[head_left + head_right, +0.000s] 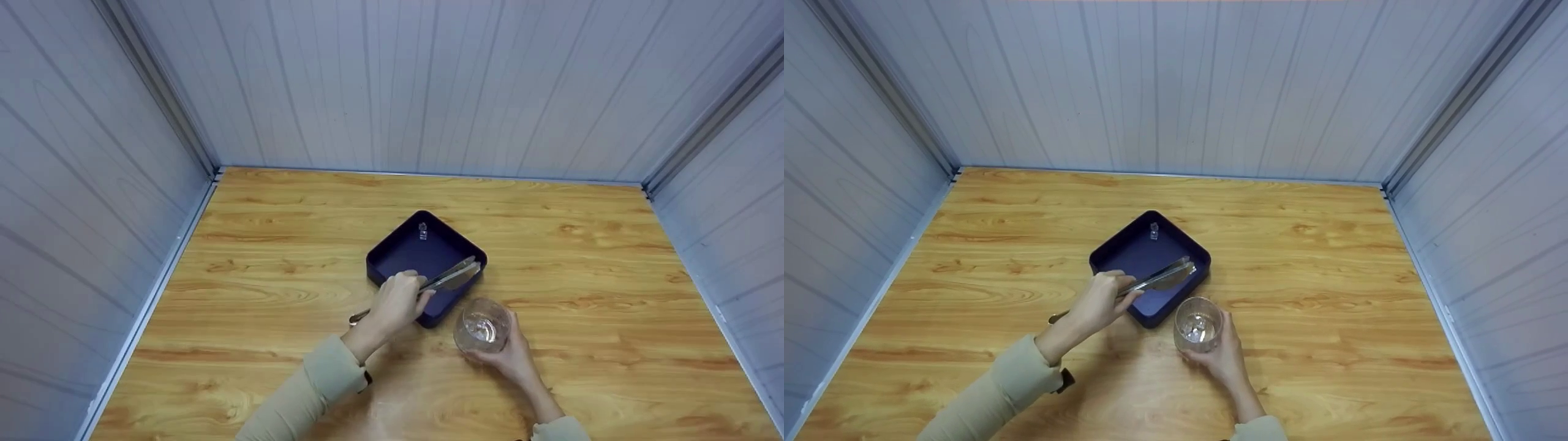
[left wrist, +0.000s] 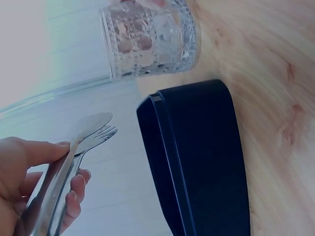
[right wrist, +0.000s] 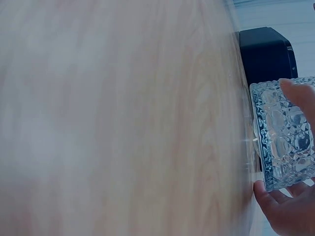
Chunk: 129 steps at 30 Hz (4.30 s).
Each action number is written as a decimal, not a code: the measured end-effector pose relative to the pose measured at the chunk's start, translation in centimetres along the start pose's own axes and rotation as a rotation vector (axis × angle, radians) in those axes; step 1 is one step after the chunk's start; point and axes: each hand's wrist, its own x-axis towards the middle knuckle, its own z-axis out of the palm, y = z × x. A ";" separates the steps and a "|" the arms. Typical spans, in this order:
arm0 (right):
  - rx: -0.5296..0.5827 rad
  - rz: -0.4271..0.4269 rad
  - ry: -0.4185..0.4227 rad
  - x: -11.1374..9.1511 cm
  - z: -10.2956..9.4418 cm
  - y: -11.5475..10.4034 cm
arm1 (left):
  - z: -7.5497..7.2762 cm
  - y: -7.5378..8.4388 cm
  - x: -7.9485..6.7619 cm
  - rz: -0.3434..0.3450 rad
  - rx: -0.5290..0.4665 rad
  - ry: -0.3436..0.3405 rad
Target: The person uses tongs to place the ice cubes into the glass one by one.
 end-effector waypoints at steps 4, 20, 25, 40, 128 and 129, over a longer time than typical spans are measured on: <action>0.001 -0.020 0.002 0.1 0.1 0.9 | -0.3 0.5 -0.6 0.031 -0.001 -0.008; 0.000 0.008 -0.023 0.1 -0.1 0.6 | -1.4 2.5 -1.9 0.123 0.037 -0.066; -0.020 0.017 -0.028 0.3 0.0 2.2 | -1.5 2.8 -2.0 0.136 0.081 -0.082; 0.006 -0.025 -0.015 0.1 -0.1 1.2 | -1.6 3.2 -1.8 0.169 0.116 -0.131; -0.026 0.001 -0.015 0.4 0.2 4.1 | 2.0 -4.8 3.6 -0.305 0.144 -0.181; -0.026 0.004 -0.013 0.4 0.2 4.0 | 2.0 -4.9 3.7 -0.308 0.144 -0.189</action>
